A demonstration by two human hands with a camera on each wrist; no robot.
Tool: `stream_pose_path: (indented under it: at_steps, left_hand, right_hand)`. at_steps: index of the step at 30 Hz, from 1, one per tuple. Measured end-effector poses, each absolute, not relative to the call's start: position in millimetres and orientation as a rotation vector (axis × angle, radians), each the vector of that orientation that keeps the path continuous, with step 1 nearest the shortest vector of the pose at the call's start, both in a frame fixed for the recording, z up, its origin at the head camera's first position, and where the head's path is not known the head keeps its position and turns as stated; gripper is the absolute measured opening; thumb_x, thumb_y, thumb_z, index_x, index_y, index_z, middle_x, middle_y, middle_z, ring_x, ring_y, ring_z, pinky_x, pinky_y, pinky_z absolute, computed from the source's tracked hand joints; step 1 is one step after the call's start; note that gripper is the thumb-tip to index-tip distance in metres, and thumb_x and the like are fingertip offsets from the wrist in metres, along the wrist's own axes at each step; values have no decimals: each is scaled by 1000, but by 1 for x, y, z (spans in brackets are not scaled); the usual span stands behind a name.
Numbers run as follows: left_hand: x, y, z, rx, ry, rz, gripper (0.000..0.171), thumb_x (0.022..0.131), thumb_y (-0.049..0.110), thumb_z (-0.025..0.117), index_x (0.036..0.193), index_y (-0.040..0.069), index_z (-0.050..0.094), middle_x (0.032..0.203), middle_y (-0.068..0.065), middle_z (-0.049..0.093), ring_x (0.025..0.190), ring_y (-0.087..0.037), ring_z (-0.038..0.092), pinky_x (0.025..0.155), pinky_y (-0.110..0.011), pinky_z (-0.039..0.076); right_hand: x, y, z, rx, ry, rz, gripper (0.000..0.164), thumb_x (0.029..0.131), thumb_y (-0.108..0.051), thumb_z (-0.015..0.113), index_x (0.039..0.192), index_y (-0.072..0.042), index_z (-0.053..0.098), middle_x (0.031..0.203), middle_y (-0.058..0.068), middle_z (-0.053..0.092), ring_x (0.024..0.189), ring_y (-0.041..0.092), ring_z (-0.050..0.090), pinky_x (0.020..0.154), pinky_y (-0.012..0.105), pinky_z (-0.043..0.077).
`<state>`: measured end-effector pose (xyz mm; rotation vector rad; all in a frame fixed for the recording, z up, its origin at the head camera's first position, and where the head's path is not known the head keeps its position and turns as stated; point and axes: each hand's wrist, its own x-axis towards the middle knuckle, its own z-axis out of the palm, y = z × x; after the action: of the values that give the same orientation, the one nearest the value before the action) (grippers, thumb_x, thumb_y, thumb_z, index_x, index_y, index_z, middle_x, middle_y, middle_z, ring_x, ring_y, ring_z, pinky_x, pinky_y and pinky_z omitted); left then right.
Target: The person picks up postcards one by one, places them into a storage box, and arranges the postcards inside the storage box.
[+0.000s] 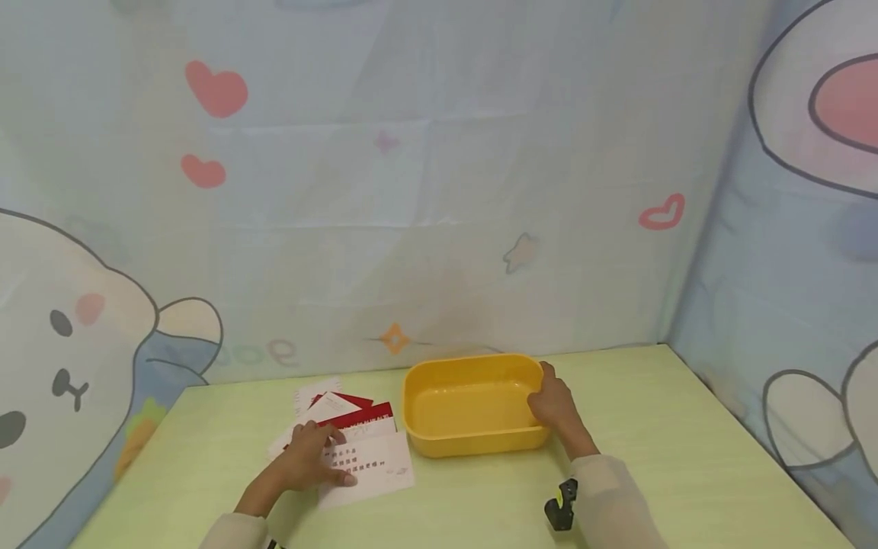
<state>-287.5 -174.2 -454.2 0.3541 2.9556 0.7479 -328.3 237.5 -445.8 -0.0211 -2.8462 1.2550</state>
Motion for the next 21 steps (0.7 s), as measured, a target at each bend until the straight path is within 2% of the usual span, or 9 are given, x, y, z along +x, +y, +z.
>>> stream_pose_path:
  at_steps: [3, 7, 12, 14, 17, 21]
  left_hand:
    - [-289, -175, -457, 359, 2945, 778, 62, 63, 35, 93, 109, 10, 61, 106, -9, 56, 104, -28, 43, 86, -47, 46]
    - [-288, -177, -459, 374, 2924, 821, 63, 65, 35, 93, 111, 11, 57, 110, -10, 58, 108, -29, 48, 87, -46, 47]
    - [-285, -177, -457, 355, 2894, 873, 65, 65, 33, 93, 113, 9, 56, 112, -10, 59, 99, -23, 53, 84, -39, 47]
    - [-285, -177, -456, 352, 2891, 892, 65, 65, 33, 93, 113, 9, 56, 112, -9, 59, 97, -21, 53, 84, -38, 47]
    - [-283, -179, -454, 368, 2888, 917, 60, 68, 29, 91, 112, 9, 56, 114, -11, 60, 102, -24, 56, 87, -41, 49]
    - [-281, -180, -449, 379, 2885, 993, 46, 75, 17, 86, 110, 8, 58, 117, -13, 62, 111, -32, 59, 92, -48, 50]
  right_hand:
    - [-328, 236, -445, -21, -2852, 1225, 71, 85, 0, 40, 151, 13, 14, 106, 35, 58, 58, 16, 40, 55, 28, 38]
    - [-328, 235, -443, -22, -2852, 1165, 72, 84, 1, 42, 151, 12, 17, 120, 40, 55, 61, 18, 44, 56, 29, 40]
    - [-329, 233, -445, -52, -2838, 1128, 73, 83, 1, 43, 151, 10, 21, 134, 40, 49, 66, 21, 48, 58, 28, 39]
    - [-330, 233, -445, -70, -2829, 1150, 74, 83, 1, 42, 153, 8, 20, 137, 40, 47, 63, 21, 45, 56, 28, 38]
    - [-330, 234, -446, -97, -2818, 1190, 75, 82, 1, 42, 154, 7, 20, 142, 40, 42, 61, 19, 42, 54, 27, 38]
    - [-330, 234, -446, -115, -2810, 1228, 76, 81, 1, 42, 154, 6, 19, 143, 41, 40, 56, 16, 37, 51, 26, 38]
